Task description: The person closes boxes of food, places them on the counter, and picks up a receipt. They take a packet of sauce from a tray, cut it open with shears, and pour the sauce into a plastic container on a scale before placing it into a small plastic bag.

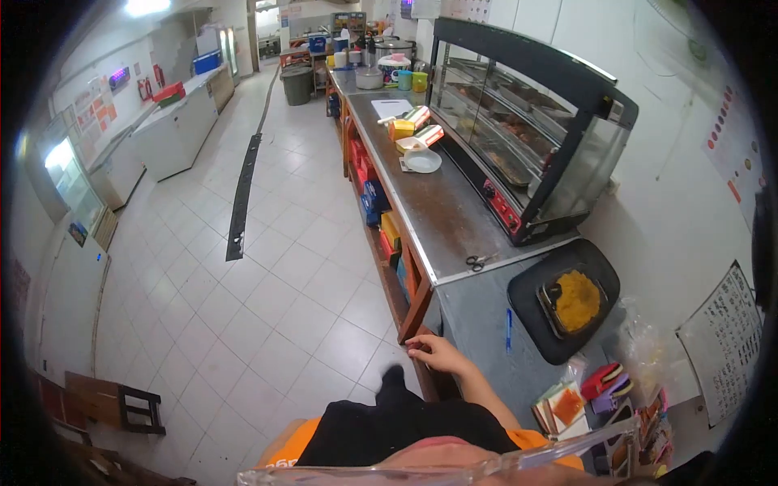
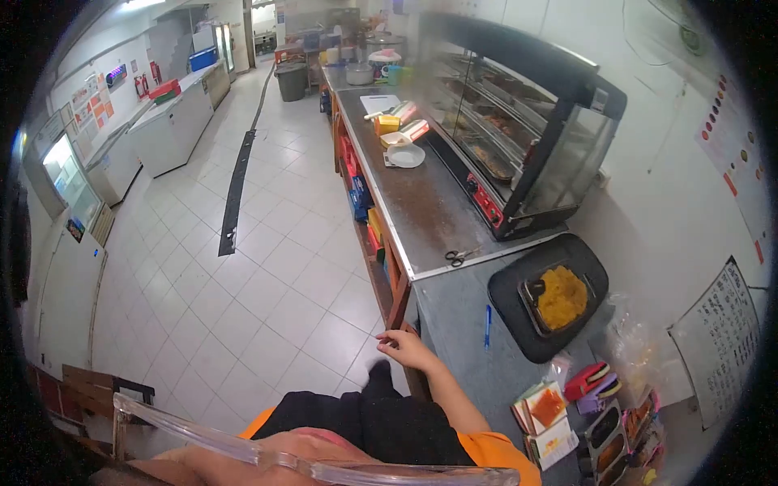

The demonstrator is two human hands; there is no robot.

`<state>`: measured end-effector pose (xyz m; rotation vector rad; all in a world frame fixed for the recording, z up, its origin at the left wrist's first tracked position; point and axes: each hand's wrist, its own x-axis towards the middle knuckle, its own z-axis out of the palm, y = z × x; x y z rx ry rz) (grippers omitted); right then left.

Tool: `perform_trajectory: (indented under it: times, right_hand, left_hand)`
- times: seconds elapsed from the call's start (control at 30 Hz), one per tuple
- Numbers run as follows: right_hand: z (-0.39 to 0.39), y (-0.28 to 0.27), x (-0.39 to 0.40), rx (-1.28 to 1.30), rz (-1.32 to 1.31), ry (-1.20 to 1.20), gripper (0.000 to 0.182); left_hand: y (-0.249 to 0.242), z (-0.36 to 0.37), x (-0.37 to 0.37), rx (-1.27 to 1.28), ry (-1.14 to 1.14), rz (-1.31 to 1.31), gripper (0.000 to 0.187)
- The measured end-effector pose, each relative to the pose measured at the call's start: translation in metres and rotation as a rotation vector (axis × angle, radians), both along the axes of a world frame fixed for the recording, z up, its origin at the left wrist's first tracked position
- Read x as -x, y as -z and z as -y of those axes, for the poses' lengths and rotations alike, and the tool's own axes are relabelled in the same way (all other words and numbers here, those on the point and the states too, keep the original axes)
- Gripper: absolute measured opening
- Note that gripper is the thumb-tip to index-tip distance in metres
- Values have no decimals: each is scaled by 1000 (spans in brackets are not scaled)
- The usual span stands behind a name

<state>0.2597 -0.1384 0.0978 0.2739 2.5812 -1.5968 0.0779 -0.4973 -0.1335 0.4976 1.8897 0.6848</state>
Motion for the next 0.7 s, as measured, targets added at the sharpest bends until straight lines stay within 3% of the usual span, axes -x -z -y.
perform_trajectory:
  times: [0.13,0.17,0.3,0.47,0.6,0.7]
  right_hand:
    - [-53,36,79,172,89,147,33]
    - [-67,34,102,50,-21,168,33]
    - [-145,69,210,-10,-186,220,37]
    - [-228,33,342,-110,-114,275,34]
    - [-284,45,434,-61,-174,424,46]
    - [-315,54,482,-109,-165,572,62]
  left_hand:
    - [10,-51,84,-6,-59,-75,45]
    - [10,-72,111,-14,-73,-103,45]
    - [4,-148,210,-22,-113,-189,45]
    - [2,-211,283,-8,-163,-241,44]
    - [-74,-300,358,-311,-147,-571,37]
    - [-107,-378,411,-539,53,-786,42]
